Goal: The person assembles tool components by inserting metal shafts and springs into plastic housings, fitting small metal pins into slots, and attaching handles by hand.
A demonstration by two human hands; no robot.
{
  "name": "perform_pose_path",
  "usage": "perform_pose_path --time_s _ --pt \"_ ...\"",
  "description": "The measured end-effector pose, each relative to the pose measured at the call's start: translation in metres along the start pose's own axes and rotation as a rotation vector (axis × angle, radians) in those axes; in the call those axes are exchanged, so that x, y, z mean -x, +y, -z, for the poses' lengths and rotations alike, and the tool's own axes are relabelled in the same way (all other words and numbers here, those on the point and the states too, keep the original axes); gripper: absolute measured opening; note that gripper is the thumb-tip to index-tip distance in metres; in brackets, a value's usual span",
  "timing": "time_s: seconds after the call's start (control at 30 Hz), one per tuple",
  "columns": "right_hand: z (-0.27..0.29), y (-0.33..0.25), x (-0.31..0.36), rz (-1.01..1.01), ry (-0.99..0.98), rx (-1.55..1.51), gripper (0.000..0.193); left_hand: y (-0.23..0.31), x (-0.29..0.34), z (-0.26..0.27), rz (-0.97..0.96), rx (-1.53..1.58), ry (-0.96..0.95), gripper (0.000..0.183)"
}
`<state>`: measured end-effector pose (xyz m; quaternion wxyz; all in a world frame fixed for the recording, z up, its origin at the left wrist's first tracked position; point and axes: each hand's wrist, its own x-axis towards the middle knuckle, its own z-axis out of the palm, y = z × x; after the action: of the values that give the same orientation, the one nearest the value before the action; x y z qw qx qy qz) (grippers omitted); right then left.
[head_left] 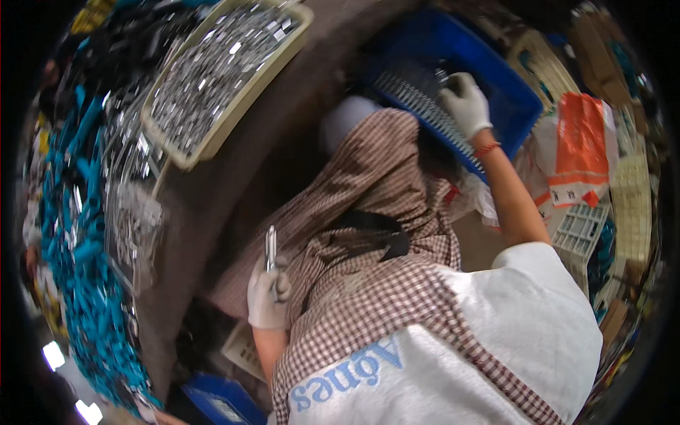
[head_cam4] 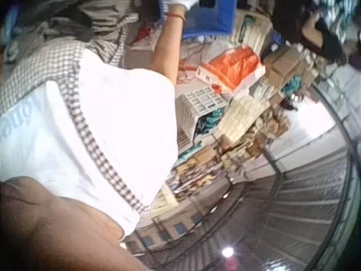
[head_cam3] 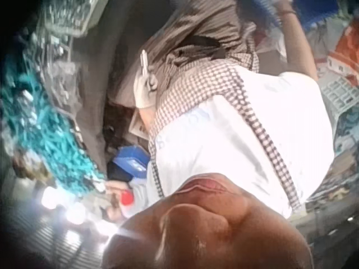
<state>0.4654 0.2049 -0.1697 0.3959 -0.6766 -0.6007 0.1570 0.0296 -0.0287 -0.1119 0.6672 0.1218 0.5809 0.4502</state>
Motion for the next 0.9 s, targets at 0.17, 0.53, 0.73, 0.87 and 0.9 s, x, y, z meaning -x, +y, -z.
perform_pose_path --time_s 0.17,0.53,0.73,0.87,0.9 --pt "0.021 -0.146 0.034 -0.178 -0.272 -0.938 0.047 0.026 0.013 -0.034 -0.006 -0.143 0.034 0.046" --pt "-0.033 -0.228 0.102 -0.166 -0.679 -1.117 0.065 0.023 0.028 -0.044 -0.388 -0.757 -0.002 0.054" --pt "-0.049 -0.233 0.131 -0.374 -0.868 -1.12 0.059 0.019 0.032 -0.042 -0.299 -0.826 0.054 0.045" --pt "-0.057 -0.228 0.146 -0.257 -0.74 -0.985 0.048 0.025 0.033 -0.039 -0.355 -0.872 0.035 0.037" --pt "-0.057 -0.226 0.147 -0.169 -0.689 -0.932 0.045 0.025 0.033 -0.039 -0.372 -0.881 0.02 0.036"
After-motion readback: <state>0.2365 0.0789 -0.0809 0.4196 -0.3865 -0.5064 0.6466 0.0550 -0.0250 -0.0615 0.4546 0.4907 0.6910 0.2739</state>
